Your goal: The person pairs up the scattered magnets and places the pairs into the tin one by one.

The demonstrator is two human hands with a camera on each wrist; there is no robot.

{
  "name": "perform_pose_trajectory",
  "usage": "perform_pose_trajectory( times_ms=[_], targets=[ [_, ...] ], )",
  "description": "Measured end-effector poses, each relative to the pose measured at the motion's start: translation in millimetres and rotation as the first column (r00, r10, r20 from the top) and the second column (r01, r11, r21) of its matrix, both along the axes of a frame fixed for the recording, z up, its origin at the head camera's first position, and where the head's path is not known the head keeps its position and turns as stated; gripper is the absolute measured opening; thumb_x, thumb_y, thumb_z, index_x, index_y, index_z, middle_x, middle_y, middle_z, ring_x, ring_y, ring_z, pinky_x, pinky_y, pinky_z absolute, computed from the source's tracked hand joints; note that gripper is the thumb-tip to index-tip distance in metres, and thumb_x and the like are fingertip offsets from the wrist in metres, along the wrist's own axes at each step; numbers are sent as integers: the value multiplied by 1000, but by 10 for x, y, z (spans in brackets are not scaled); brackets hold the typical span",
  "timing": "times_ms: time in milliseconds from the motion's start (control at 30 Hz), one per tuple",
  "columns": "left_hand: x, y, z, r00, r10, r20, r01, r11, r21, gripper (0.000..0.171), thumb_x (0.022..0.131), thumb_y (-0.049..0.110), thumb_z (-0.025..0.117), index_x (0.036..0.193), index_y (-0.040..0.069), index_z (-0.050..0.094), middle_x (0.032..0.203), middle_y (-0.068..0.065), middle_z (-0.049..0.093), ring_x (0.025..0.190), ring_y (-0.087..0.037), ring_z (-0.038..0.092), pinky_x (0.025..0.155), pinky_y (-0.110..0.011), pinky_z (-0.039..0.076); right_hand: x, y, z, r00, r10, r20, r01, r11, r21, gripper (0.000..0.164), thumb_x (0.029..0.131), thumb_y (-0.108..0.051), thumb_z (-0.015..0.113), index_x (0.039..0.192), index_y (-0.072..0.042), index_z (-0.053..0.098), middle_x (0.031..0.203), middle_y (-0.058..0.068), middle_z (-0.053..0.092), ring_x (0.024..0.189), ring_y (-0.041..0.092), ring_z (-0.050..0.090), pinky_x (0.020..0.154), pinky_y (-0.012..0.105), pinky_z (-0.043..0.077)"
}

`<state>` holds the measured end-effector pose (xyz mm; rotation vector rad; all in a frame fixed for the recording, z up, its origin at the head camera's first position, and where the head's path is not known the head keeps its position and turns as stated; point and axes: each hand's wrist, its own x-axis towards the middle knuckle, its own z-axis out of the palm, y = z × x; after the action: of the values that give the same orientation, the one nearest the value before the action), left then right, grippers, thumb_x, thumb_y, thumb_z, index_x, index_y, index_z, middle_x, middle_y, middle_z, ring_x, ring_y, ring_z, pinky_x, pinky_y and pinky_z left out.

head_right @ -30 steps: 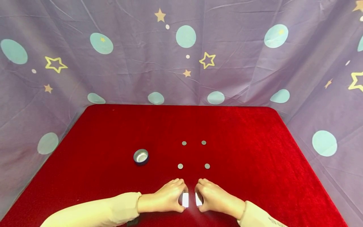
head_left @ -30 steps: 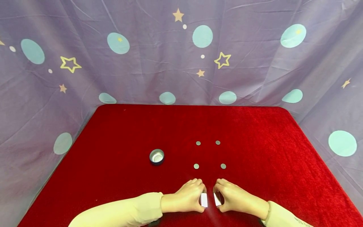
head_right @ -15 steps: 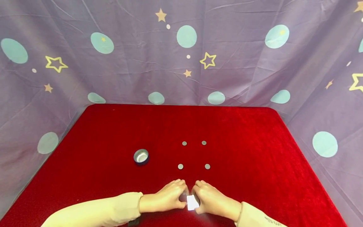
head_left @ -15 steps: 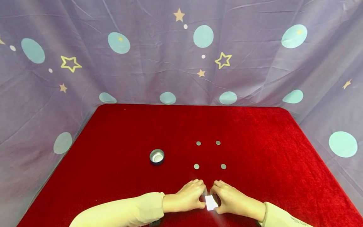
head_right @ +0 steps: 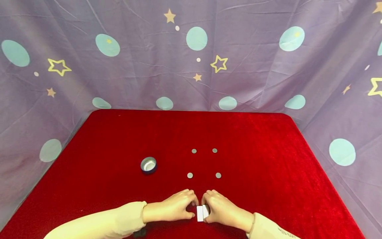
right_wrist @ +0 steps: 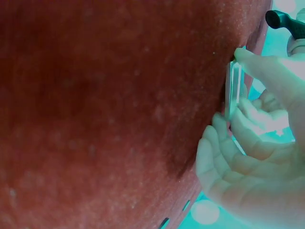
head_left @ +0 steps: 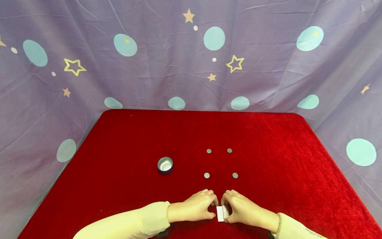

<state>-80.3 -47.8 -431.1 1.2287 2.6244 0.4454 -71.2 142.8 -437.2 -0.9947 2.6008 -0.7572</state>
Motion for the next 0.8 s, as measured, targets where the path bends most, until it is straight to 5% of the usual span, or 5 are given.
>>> perform_pose_trajectory(
  times_ms=[467, 800],
  targets=[
    [-53, -278, 161, 984, 73, 162, -96, 985, 144, 21, 77, 20, 66, 95, 11, 61, 89, 8, 55, 84, -4, 49, 73, -14, 41, -2, 0, 3, 982, -44, 184, 66, 991, -113, 33, 62, -8, 76, 86, -12, 53, 74, -10, 50, 65, 1, 44, 57, 18, 41],
    [-112, -550, 198, 973, 167, 158, -202, 951, 236, 22, 78, 17, 66, 96, 7, 59, 90, 3, 56, 87, -11, 52, 76, -24, 44, -3, -5, -27, 932, -41, 361, 136, 961, -242, 24, 69, 1, 69, 88, -6, 57, 74, -3, 55, 63, 1, 48, 56, 18, 44]
  ],
)
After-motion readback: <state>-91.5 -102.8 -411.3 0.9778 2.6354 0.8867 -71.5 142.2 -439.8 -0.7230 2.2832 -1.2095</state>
